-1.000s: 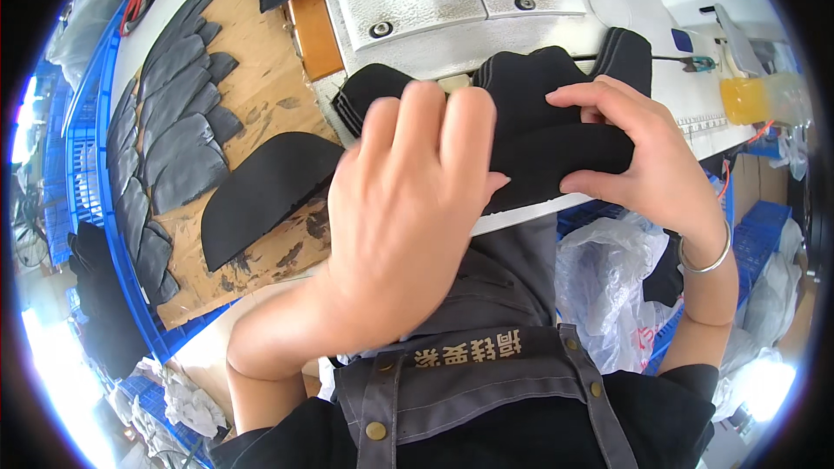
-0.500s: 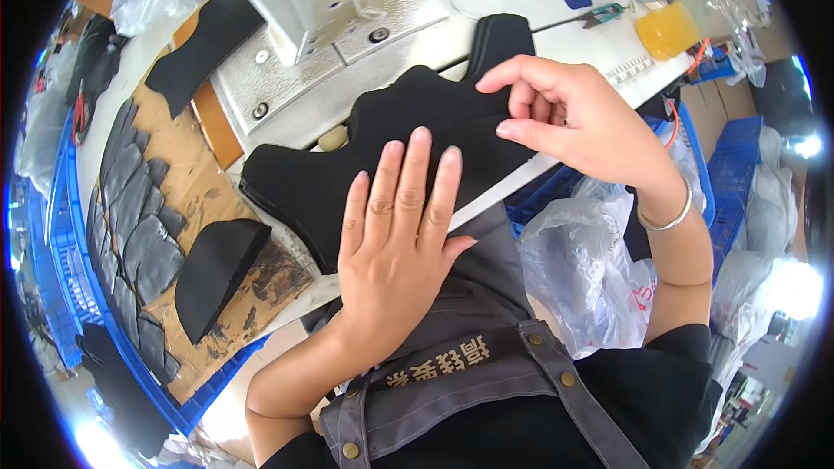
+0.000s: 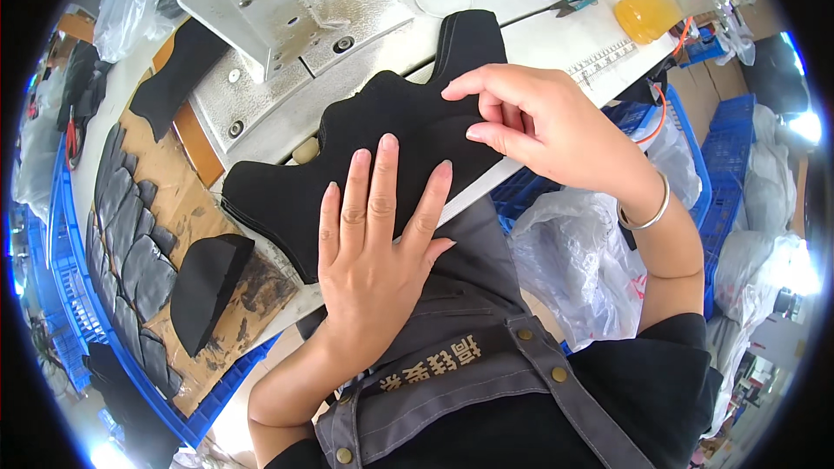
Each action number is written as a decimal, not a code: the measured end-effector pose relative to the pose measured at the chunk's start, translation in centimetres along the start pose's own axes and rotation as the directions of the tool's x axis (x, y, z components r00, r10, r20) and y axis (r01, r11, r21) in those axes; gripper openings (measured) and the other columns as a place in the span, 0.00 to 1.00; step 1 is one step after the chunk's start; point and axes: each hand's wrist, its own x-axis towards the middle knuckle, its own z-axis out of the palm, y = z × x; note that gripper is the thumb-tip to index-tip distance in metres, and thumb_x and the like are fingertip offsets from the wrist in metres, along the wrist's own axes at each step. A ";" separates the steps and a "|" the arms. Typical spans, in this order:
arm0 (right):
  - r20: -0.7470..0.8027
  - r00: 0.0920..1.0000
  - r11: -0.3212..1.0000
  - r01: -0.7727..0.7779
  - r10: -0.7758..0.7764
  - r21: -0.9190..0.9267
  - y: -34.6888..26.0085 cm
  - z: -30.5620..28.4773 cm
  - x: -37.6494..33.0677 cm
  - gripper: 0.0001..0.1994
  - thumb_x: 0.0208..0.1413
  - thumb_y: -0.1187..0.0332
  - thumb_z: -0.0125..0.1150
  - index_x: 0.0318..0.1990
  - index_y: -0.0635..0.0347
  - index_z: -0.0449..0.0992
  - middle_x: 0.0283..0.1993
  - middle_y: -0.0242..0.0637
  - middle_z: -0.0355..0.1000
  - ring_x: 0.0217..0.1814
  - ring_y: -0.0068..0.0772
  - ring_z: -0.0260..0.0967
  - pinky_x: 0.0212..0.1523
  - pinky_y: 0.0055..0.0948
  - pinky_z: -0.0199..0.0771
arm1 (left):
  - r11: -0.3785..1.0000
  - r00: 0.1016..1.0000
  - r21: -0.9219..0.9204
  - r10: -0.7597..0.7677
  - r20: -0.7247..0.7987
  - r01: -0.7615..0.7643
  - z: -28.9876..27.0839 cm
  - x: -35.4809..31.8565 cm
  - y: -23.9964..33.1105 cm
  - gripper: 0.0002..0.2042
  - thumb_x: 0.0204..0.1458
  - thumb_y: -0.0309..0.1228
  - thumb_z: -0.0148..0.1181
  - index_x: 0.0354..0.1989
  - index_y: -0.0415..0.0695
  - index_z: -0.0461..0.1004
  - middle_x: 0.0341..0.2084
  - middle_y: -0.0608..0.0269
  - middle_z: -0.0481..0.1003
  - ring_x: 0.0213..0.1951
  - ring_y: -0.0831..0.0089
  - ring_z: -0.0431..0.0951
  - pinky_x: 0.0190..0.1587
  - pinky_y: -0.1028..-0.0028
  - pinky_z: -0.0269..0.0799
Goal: Aligning and layering precut fabric shoe components on a workbench.
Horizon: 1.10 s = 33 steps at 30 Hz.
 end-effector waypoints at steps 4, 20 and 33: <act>-0.068 0.987 0.979 0.132 -0.144 -0.154 0.5 0.7 -0.3 0.14 0.50 0.75 0.62 0.46 0.58 0.72 0.25 0.34 0.65 0.25 0.32 0.65 0.27 0.29 0.65 | 0.999 0.999 0.042 -0.014 -0.031 0.016 0.4 -0.1 0.0 0.40 0.35 0.49 0.66 0.64 0.66 0.62 0.65 0.53 0.58 0.65 0.57 0.60 0.61 0.59 0.59; 0.117 0.937 0.689 0.323 -0.330 -0.649 0.1 2.2 -2.2 0.30 0.48 0.64 0.62 0.60 0.66 0.66 0.65 0.45 0.61 0.69 0.43 0.57 0.66 0.43 0.53 | 0.997 0.999 -0.076 -0.011 0.037 0.014 -0.6 -0.2 -0.3 0.48 0.37 0.46 0.67 0.66 0.36 0.52 0.66 0.53 0.57 0.67 0.57 0.57 0.64 0.55 0.53; 0.107 0.722 0.400 0.494 -0.684 -0.772 -8.5 -3.9 -1.1 0.18 0.57 0.61 0.56 0.45 0.70 0.72 0.43 0.51 0.76 0.48 0.48 0.76 0.54 0.45 0.71 | 0.976 0.926 0.186 0.173 -0.336 -0.115 -11.0 0.4 -3.7 0.19 0.45 0.24 0.56 0.48 0.33 0.74 0.49 0.49 0.75 0.50 0.57 0.77 0.50 0.65 0.72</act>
